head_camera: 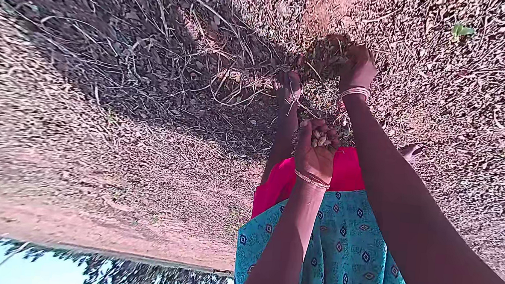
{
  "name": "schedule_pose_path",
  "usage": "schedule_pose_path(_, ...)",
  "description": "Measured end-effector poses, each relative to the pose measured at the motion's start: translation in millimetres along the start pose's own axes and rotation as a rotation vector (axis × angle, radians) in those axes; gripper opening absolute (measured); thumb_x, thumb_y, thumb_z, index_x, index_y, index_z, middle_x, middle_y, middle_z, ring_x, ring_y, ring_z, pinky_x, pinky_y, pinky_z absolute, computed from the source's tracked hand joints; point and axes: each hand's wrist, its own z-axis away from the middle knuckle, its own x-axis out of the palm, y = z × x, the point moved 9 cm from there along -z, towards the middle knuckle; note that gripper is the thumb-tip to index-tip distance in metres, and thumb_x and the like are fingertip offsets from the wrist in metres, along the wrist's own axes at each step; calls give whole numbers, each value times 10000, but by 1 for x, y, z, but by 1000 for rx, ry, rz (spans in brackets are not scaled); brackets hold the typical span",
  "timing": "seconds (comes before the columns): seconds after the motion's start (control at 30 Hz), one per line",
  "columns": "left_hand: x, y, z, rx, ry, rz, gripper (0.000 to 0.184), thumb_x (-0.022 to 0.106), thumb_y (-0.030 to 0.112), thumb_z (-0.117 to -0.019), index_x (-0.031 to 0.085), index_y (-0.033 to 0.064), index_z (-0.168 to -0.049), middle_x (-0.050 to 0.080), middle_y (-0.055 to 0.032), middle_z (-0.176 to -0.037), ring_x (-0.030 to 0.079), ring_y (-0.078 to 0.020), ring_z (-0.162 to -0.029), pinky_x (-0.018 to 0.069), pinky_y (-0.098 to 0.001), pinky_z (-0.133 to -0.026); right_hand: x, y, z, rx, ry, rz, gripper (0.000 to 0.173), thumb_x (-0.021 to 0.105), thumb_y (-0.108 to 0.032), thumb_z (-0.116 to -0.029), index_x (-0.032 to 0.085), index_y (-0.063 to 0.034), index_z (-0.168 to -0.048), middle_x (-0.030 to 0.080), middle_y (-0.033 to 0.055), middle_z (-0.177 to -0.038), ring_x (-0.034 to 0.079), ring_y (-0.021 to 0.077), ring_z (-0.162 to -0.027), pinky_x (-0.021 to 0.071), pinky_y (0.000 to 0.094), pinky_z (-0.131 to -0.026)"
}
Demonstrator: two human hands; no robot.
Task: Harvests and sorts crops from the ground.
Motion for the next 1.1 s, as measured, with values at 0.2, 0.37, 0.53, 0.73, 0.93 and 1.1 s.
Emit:
schedule_pose_path(0.2,-1,4,2,27,33,19,374,360,327,-1106,651,156,-944,657,4,-867,652,-113,-725,565,-261,-633,33,-21,8,-191,-284,303,460,578,9,-945,579,5,-1405,514,260,-1469,576,430,-1294,508,559,-1033)
schedule_pose_path(0.37,-9,13,4,115,120,-28,352,354,316,-1108,614,164,-925,631,21,-843,633,-107,-746,556,-269,-698,-16,-6,44,-145,-129,-47,277,681,-191,-971,661,45,-1116,685,226,-1106,691,338,-974,545,497,-886)
schedule_pose_path(0.53,-15,30,0,260,125,-114,352,302,227,-1103,583,133,-914,615,12,-788,637,-123,-719,565,-293,-702,-101,29,92,-22,148,-421,250,534,-83,-1033,654,9,-1232,736,87,-1046,725,123,-910,600,324,-864)
schedule_pose_path(0.73,0,-7,6,92,-141,-331,311,359,300,-1096,634,192,-997,665,60,-944,650,-51,-838,558,-229,-778,-114,21,188,-248,-146,-687,330,519,-154,-1049,603,57,-1288,697,70,-1190,671,83,-1092,555,296,-988)
schedule_pose_path(0.93,11,-23,8,-20,-346,-258,517,298,369,-1105,566,209,-692,539,88,-636,472,-23,-503,414,-169,-490,-11,146,129,362,-271,-107,276,561,-145,-1026,687,-9,-1230,725,219,-1135,696,369,-1067,506,587,-965)
schedule_pose_path(1.1,14,-29,2,-38,-429,-62,621,203,395,-1119,443,187,-585,384,78,-474,326,-34,-351,286,-172,-361,74,153,114,161,-468,291,496,591,-142,-1001,519,-141,-1493,497,195,-1518,572,444,-1291,520,645,-958)
